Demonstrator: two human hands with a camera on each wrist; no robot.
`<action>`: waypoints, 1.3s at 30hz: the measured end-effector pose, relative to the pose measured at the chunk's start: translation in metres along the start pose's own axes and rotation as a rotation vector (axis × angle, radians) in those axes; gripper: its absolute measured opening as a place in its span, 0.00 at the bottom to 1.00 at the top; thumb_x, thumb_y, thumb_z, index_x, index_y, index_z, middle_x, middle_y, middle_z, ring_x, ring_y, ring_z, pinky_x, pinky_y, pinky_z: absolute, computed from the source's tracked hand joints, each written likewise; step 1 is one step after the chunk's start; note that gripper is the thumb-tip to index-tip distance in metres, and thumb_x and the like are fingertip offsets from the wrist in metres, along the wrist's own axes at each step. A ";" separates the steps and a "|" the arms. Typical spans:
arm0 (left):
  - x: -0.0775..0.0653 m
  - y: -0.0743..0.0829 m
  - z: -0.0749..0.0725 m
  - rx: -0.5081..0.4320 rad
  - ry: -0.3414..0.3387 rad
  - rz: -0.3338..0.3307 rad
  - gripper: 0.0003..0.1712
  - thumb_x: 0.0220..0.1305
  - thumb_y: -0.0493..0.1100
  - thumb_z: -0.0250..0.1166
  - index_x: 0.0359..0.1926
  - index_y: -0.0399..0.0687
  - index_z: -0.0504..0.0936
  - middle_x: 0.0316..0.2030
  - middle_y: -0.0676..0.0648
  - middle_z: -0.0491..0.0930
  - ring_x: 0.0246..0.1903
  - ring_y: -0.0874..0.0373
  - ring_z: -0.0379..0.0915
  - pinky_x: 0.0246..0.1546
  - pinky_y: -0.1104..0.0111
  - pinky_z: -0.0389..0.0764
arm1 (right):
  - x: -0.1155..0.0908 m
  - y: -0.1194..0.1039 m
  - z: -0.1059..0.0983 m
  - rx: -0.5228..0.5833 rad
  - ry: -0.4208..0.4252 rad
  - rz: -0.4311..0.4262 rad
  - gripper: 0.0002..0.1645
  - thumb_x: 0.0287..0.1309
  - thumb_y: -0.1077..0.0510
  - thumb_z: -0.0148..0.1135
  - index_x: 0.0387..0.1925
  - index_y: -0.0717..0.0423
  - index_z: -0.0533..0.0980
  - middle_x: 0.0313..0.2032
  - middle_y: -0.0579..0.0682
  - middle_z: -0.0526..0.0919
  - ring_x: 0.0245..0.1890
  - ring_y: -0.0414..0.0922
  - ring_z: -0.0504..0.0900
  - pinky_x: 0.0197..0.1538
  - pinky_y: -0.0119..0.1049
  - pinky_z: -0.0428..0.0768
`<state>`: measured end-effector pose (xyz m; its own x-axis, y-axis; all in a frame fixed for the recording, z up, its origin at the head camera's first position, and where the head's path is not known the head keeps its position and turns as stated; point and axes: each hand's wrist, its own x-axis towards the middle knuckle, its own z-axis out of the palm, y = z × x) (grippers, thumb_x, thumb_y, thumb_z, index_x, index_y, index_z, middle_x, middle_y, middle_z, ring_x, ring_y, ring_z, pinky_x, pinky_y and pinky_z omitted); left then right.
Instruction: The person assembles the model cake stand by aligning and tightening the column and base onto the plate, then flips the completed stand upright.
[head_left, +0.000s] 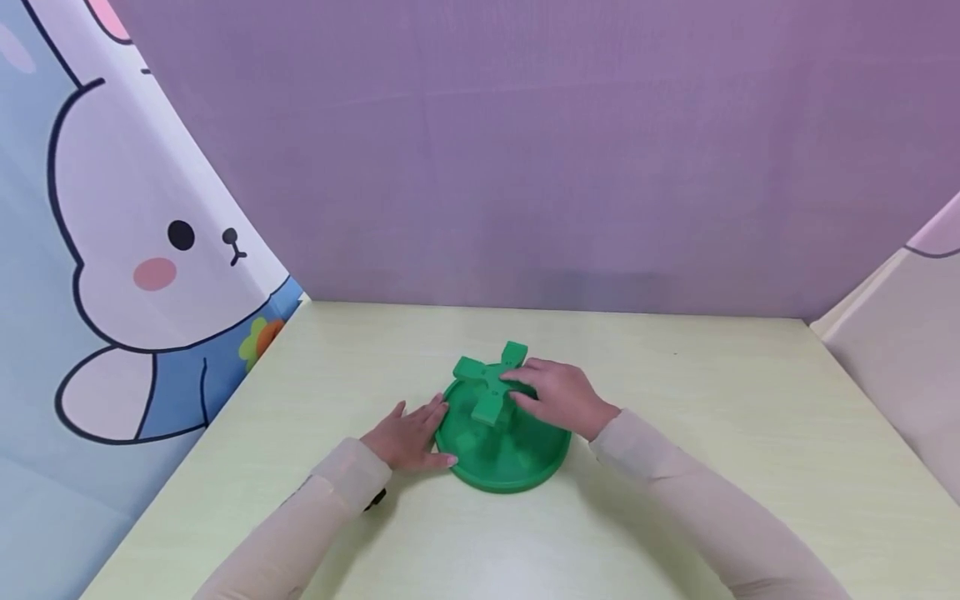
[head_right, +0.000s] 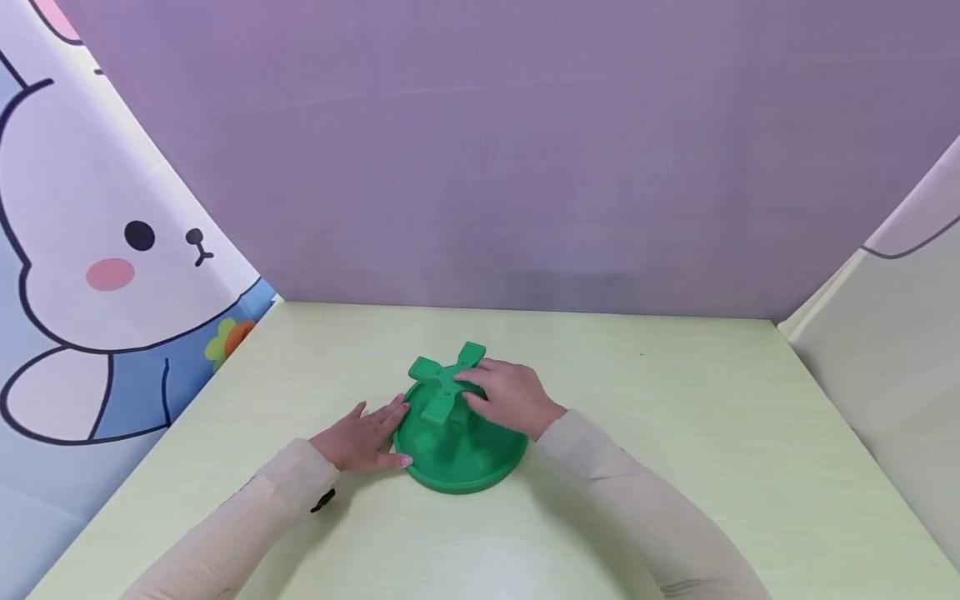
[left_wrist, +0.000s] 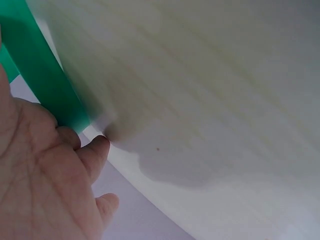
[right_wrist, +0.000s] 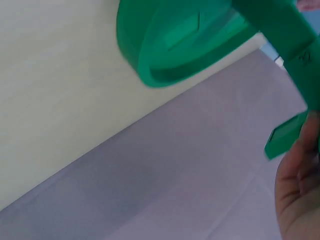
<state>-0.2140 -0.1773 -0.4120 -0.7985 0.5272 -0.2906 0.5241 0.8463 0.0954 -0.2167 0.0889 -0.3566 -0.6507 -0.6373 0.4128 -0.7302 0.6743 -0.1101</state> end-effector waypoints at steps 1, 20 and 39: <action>0.000 0.000 0.000 0.005 -0.001 0.002 0.52 0.64 0.69 0.52 0.73 0.36 0.52 0.74 0.41 0.48 0.70 0.48 0.51 0.67 0.45 0.50 | -0.001 -0.002 0.001 -0.010 0.016 0.012 0.16 0.55 0.57 0.67 0.47 0.54 0.83 0.36 0.49 0.83 0.33 0.42 0.83 0.30 0.32 0.80; -0.001 0.002 -0.003 -0.018 -0.006 0.020 0.52 0.64 0.69 0.53 0.73 0.35 0.51 0.73 0.40 0.48 0.71 0.48 0.50 0.67 0.44 0.50 | 0.001 -0.009 -0.014 0.014 0.143 0.259 0.14 0.57 0.62 0.60 0.45 0.56 0.83 0.39 0.53 0.85 0.33 0.47 0.84 0.17 0.35 0.73; 0.002 0.006 -0.004 0.002 -0.020 -0.019 0.52 0.64 0.69 0.53 0.73 0.36 0.51 0.73 0.41 0.49 0.70 0.49 0.51 0.67 0.46 0.50 | 0.006 0.024 -0.012 0.098 -0.103 -0.122 0.18 0.55 0.66 0.66 0.48 0.53 0.83 0.47 0.57 0.82 0.53 0.56 0.77 0.60 0.55 0.69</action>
<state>-0.2131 -0.1708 -0.4085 -0.8022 0.5097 -0.3109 0.5098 0.8558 0.0877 -0.2355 0.1058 -0.3461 -0.5704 -0.7501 0.3346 -0.8184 0.5534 -0.1547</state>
